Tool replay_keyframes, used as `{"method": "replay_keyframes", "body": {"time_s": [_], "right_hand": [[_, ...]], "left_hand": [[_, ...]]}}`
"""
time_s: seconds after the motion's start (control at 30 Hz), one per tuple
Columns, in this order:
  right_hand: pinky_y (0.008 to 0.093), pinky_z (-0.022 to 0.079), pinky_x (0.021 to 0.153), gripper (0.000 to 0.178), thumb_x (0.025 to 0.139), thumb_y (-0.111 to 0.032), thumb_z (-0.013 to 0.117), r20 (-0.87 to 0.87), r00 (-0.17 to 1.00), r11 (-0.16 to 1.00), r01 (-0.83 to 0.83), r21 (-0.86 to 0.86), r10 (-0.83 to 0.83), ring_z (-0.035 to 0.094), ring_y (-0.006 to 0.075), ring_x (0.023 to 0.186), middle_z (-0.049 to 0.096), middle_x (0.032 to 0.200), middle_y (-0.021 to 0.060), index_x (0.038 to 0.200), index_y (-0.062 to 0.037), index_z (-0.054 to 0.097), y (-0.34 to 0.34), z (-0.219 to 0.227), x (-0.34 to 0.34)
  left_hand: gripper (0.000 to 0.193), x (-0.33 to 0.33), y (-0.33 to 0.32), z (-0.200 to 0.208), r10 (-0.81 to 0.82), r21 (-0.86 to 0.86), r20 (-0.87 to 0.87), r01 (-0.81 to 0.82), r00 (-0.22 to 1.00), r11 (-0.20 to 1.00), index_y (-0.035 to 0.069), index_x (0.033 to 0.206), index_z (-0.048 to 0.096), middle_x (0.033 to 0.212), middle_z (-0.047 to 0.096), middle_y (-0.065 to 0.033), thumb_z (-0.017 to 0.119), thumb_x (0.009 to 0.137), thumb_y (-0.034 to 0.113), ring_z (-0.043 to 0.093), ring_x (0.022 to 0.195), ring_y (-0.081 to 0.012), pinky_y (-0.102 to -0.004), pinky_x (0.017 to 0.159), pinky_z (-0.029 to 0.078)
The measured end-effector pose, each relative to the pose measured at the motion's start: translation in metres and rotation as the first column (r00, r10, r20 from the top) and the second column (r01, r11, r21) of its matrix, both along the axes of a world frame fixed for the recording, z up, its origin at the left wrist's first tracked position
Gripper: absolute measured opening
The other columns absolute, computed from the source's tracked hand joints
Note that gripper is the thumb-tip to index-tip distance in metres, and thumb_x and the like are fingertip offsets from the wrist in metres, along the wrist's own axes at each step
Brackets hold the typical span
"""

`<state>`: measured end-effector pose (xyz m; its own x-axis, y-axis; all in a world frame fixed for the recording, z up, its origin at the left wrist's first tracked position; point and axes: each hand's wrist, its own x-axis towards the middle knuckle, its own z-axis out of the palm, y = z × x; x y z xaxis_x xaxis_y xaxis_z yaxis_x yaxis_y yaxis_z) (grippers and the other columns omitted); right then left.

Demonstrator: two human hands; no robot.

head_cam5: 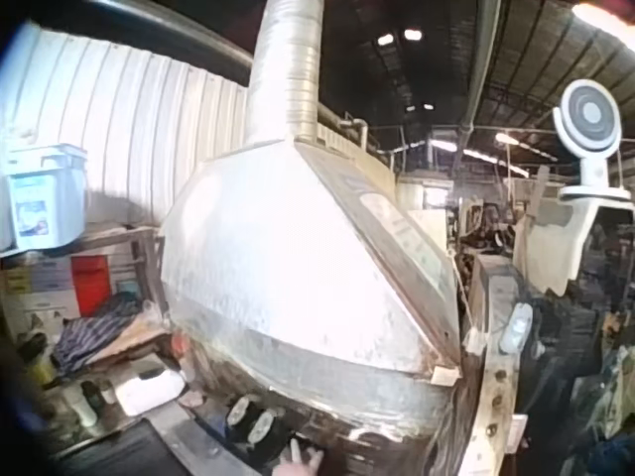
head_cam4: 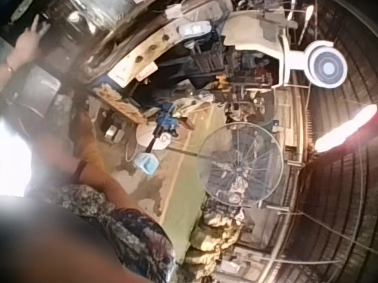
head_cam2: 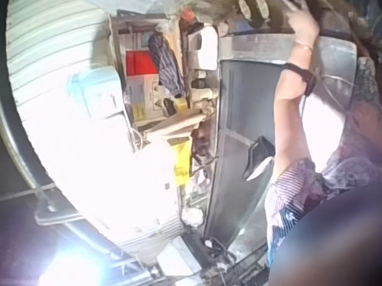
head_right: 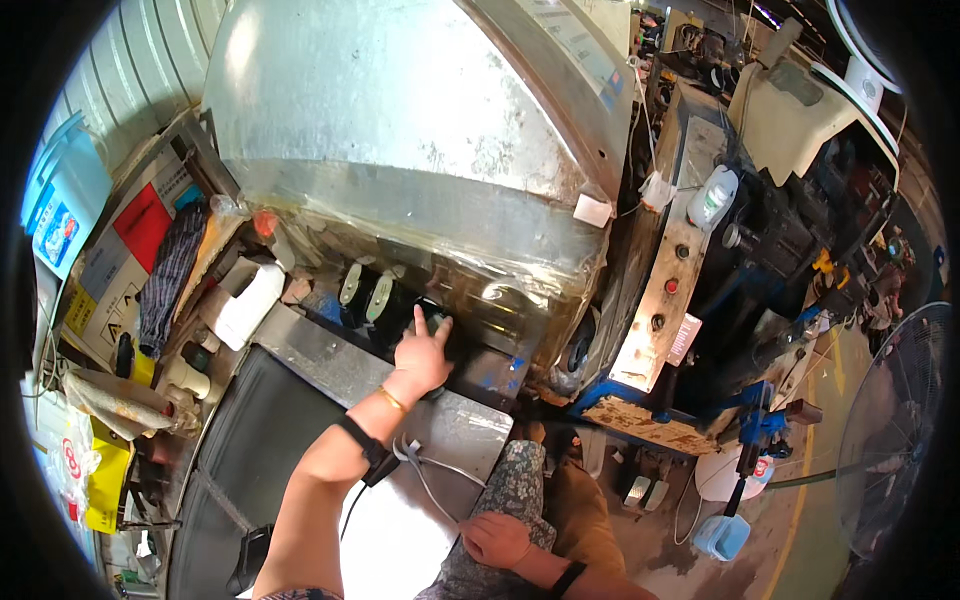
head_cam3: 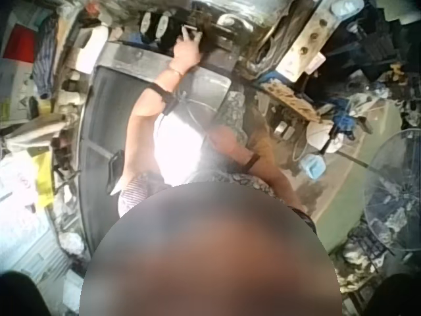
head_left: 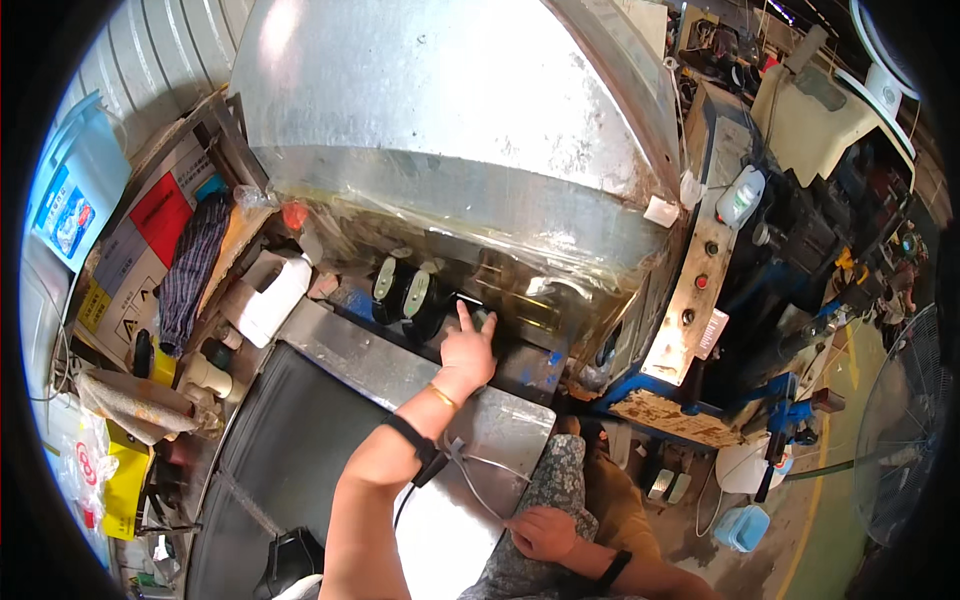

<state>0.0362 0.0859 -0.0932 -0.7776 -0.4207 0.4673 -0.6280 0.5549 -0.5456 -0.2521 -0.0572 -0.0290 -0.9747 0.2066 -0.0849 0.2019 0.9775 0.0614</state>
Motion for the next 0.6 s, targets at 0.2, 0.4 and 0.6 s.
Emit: {"method": "replay_keyframes", "body": {"time_s": [0.2, 0.4, 0.6], "right_hand": [[0.0303, 0.054, 0.064, 0.016, 0.071, -0.011, 0.072, -0.023, 1.000, 0.999, 0.009, -0.031, -0.010, 0.065, 0.0205, 0.074, 0.068, 0.083, 0.0035, 0.087, -0.0106, 0.068, 0.004, -0.009, 0.007], [0.0331, 0.054, 0.063, 0.016, 0.071, -0.011, 0.071, -0.009, 1.000, 0.999, 0.004, -0.048, -0.004, 0.065, 0.0222, 0.071, 0.067, 0.082, 0.0038, 0.087, -0.0110, 0.067, -0.004, -0.007, 0.005], [0.0324, 0.052, 0.062, 0.016, 0.070, -0.011, 0.070, -0.017, 1.000, 0.999, 0.023, -0.028, -0.023, 0.064, 0.0217, 0.070, 0.065, 0.077, 0.0037, 0.085, -0.0122, 0.066, 0.003, -0.008, 0.005]], "left_hand": [[0.071, -0.093, -0.029, -0.062, 0.209, 0.046, -0.095, -0.205, 0.973, 0.978, 0.021, 0.141, 0.044, 0.153, 0.031, -0.0163, 0.074, 0.078, 0.033, 0.055, 0.115, -0.0360, -0.0428, 0.090, 0.050], [0.069, -0.025, -0.029, -0.093, 0.106, 0.219, -0.267, -0.047, 0.958, 0.975, 0.001, 0.139, 0.043, 0.151, 0.033, -0.0210, 0.066, 0.086, 0.039, 0.033, 0.137, -0.0393, -0.0459, 0.113, 0.028], [0.051, 0.171, -0.171, -0.027, 0.011, 0.285, -0.274, 0.070, 0.962, 0.956, 0.006, 0.123, 0.059, 0.132, 0.055, -0.0176, 0.071, 0.080, 0.031, 0.046, 0.127, -0.0374, -0.0482, 0.108, 0.034]]}}
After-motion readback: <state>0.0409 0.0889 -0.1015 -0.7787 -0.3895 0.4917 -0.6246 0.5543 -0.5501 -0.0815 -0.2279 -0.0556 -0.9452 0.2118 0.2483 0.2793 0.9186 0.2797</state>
